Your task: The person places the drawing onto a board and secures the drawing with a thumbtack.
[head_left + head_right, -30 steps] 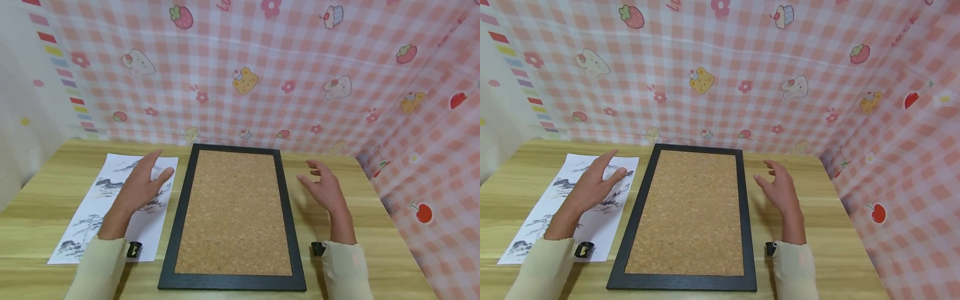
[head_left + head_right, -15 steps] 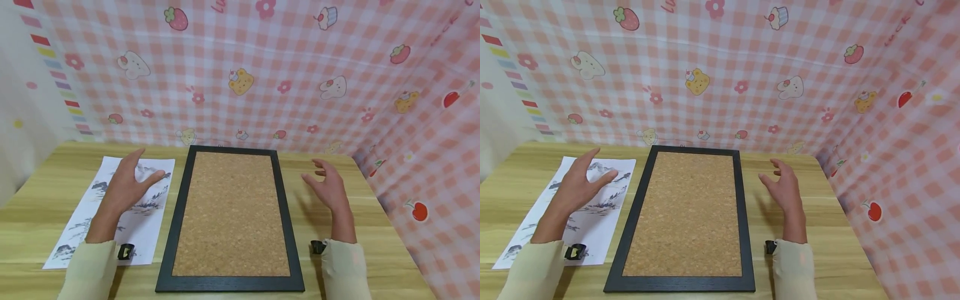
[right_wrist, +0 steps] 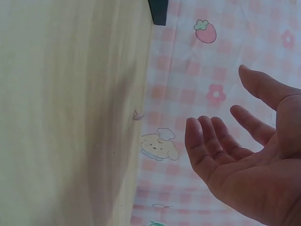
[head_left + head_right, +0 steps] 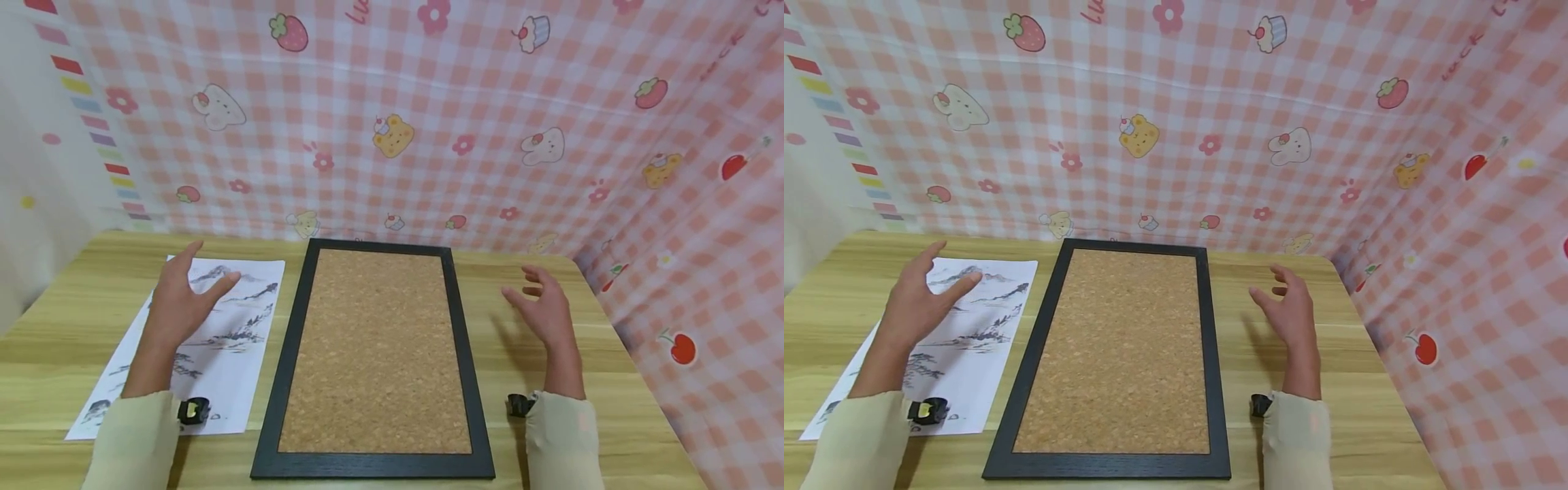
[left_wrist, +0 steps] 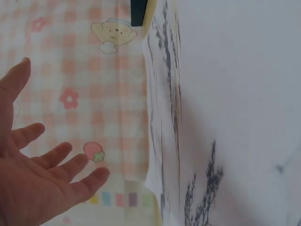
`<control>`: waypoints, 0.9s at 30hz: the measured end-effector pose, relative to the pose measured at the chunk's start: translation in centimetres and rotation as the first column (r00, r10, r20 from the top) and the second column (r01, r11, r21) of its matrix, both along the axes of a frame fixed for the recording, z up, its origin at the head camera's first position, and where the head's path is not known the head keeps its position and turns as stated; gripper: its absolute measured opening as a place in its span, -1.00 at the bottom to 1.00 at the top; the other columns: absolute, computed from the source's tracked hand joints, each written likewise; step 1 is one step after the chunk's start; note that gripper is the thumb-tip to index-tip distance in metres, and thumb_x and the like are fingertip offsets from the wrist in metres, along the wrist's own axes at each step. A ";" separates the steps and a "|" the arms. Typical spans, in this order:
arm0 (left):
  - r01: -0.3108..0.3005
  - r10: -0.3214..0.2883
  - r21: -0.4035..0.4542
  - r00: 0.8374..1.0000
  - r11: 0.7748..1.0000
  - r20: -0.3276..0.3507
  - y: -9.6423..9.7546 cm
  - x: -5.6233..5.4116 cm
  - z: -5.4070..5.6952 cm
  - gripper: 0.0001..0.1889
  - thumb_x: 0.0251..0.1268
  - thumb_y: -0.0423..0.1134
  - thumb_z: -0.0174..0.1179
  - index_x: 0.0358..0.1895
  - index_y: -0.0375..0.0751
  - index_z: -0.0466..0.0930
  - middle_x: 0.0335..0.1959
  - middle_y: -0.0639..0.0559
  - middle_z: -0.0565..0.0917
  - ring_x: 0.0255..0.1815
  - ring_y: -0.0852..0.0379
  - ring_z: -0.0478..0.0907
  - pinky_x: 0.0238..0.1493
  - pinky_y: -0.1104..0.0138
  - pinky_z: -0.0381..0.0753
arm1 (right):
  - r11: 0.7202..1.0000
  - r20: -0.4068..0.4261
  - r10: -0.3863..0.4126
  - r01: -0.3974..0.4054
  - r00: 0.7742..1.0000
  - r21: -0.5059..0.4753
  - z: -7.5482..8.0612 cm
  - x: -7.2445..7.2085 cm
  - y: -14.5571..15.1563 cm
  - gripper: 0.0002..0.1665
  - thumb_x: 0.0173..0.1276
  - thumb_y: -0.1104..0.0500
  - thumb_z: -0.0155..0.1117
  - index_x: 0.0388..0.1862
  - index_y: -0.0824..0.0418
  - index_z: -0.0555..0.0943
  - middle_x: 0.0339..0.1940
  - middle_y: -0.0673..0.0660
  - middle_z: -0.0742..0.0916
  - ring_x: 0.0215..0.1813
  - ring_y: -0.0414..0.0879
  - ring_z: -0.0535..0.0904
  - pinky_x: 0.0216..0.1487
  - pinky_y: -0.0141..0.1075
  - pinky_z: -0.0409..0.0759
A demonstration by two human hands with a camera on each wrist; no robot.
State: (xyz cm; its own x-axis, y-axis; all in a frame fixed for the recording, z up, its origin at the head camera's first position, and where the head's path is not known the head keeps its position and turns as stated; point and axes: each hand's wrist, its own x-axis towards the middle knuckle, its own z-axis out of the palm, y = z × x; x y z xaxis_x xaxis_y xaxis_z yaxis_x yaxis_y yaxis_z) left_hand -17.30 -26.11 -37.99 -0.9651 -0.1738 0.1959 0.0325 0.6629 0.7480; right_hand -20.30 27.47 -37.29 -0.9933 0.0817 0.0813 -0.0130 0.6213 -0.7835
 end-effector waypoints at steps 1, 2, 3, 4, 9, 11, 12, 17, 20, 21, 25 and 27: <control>-0.013 0.013 0.016 1.000 1.000 0.001 -0.2 -0.1 0.0 -0.06 0.45 0.08 0.23 0.65 -0.26 -0.09 0.57 -0.48 0.00 0.54 -0.50 -0.03 0.36 -0.45 0.08 | 1.000 0.006 -0.004 0.004 1.000 -0.011 0.0 0.0 0.1 -0.17 0.48 0.03 0.33 0.57 0.31 0.23 0.48 0.45 0.36 0.39 0.35 0.39 0.24 0.21 0.53; -0.028 0.028 0.028 1.000 0.999 0.007 -0.3 -0.1 -0.1 -0.06 0.45 0.09 0.22 0.65 -0.24 -0.10 0.58 -0.47 -0.01 0.54 -0.50 -0.04 0.36 -0.45 0.07 | 1.000 0.012 -0.007 0.007 1.000 -0.022 0.0 0.0 0.3 -0.16 0.48 0.02 0.33 0.57 0.31 0.23 0.48 0.45 0.36 0.39 0.34 0.39 0.24 0.20 0.53; -0.043 0.042 0.039 0.999 0.998 0.009 -0.5 -0.1 -0.1 -0.07 0.46 0.10 0.21 0.65 -0.23 -0.10 0.58 -0.47 -0.02 0.54 -0.50 -0.05 0.37 -0.45 0.06 | 0.999 0.016 -0.007 0.007 1.000 -0.034 -0.1 -0.1 0.4 -0.15 0.49 0.01 0.32 0.58 0.31 0.22 0.48 0.45 0.36 0.39 0.34 0.39 0.25 0.19 0.53; -0.055 0.055 0.048 0.998 0.997 0.011 -0.7 -0.2 -0.1 -0.07 0.46 0.10 0.20 0.65 -0.24 -0.11 0.58 -0.47 -0.03 0.55 -0.50 -0.06 0.38 -0.44 0.05 | 0.999 0.019 -0.007 0.007 1.000 -0.045 -0.1 -0.1 0.6 -0.15 0.49 0.01 0.32 0.58 0.31 0.22 0.48 0.45 0.35 0.39 0.33 0.39 0.25 0.18 0.53; -0.108 0.103 0.091 0.993 0.990 0.054 -1.5 0.1 -0.6 -0.06 0.47 0.14 0.16 0.66 -0.23 -0.15 0.61 -0.42 -0.08 0.57 -0.47 -0.13 0.43 -0.41 -0.03 | 0.996 0.029 0.000 0.002 1.000 -0.085 -0.6 -0.4 1.0 -0.17 0.50 0.03 0.30 0.58 0.31 0.22 0.48 0.44 0.35 0.38 0.31 0.39 0.24 0.09 0.53; -0.128 0.121 0.111 0.990 0.986 0.074 -1.7 0.3 -0.7 -0.06 0.48 0.15 0.14 0.66 -0.22 -0.16 0.61 -0.42 -0.10 0.58 -0.47 -0.14 0.43 -0.42 -0.04 | 0.995 0.040 0.006 -0.002 0.999 -0.103 -0.9 -0.5 1.1 -0.17 0.50 0.03 0.31 0.57 0.31 0.22 0.48 0.44 0.35 0.39 0.30 0.39 0.21 0.02 0.55; -0.138 0.129 0.120 0.988 0.983 0.081 -1.8 0.4 -0.8 -0.06 0.48 0.15 0.13 0.66 -0.22 -0.16 0.61 -0.42 -0.10 0.58 -0.47 -0.15 0.43 -0.42 -0.04 | 0.993 0.047 0.008 -0.003 0.999 -0.114 -1.0 -0.5 1.1 -0.17 0.49 0.03 0.31 0.57 0.31 0.22 0.49 0.43 0.35 0.39 0.29 0.39 0.19 -0.04 0.57; -0.172 0.162 0.136 0.983 0.976 0.084 -2.3 0.6 -1.1 -0.09 0.49 0.13 0.12 0.65 -0.23 -0.12 0.61 -0.41 -0.09 0.59 -0.44 -0.16 0.47 -0.37 -0.05 | 0.985 0.069 0.001 0.011 0.998 -0.172 -1.6 -0.4 1.0 -0.18 0.49 0.07 0.31 0.58 0.29 0.23 0.49 0.41 0.35 0.38 0.25 0.39 -0.06 -0.43 0.60; -0.198 0.186 0.139 0.978 0.970 0.095 -2.7 0.6 -1.3 -0.10 0.50 0.12 0.12 0.65 -0.25 -0.12 0.61 -0.40 -0.06 0.59 -0.42 -0.15 0.48 -0.35 -0.04 | 0.974 0.070 0.008 0.008 0.997 -0.227 -2.0 -0.4 1.3 -0.18 0.50 0.09 0.30 0.59 0.29 0.20 0.50 0.40 0.33 0.37 0.22 0.38 -0.09 -0.50 0.61; -0.210 0.197 0.138 0.975 0.968 0.099 -2.8 0.6 -1.3 -0.10 0.50 0.11 0.12 0.65 -0.26 -0.11 0.61 -0.40 -0.05 0.59 -0.42 -0.15 0.48 -0.34 -0.03 | 0.969 0.074 0.014 0.005 0.997 -0.247 -2.1 -0.4 1.4 -0.17 0.50 0.08 0.29 0.60 0.29 0.19 0.50 0.40 0.32 0.37 0.20 0.38 -0.07 -0.49 0.62; -0.241 0.227 0.136 0.967 0.961 0.114 -3.5 0.6 -1.4 -0.12 0.50 0.08 0.13 0.64 -0.26 -0.10 0.60 -0.42 -0.03 0.58 -0.43 -0.13 0.49 -0.33 -0.01 | 0.944 0.110 0.018 0.020 0.994 -0.329 -2.8 -0.6 1.7 -0.15 0.52 0.05 0.27 0.63 0.25 0.15 0.52 0.35 0.30 0.27 0.01 0.45 0.03 -0.41 0.66; -0.258 0.244 0.111 0.961 0.960 0.128 -3.8 0.6 -1.4 -0.13 0.50 0.06 0.13 0.64 -0.27 -0.09 0.59 -0.43 -0.02 0.58 -0.45 -0.11 0.48 -0.32 0.00 | 0.933 0.135 0.012 0.038 0.991 -0.359 -3.1 -0.6 1.9 -0.15 0.52 0.04 0.27 0.63 0.25 0.15 0.53 0.34 0.29 0.17 -0.13 0.50 0.04 -0.40 0.66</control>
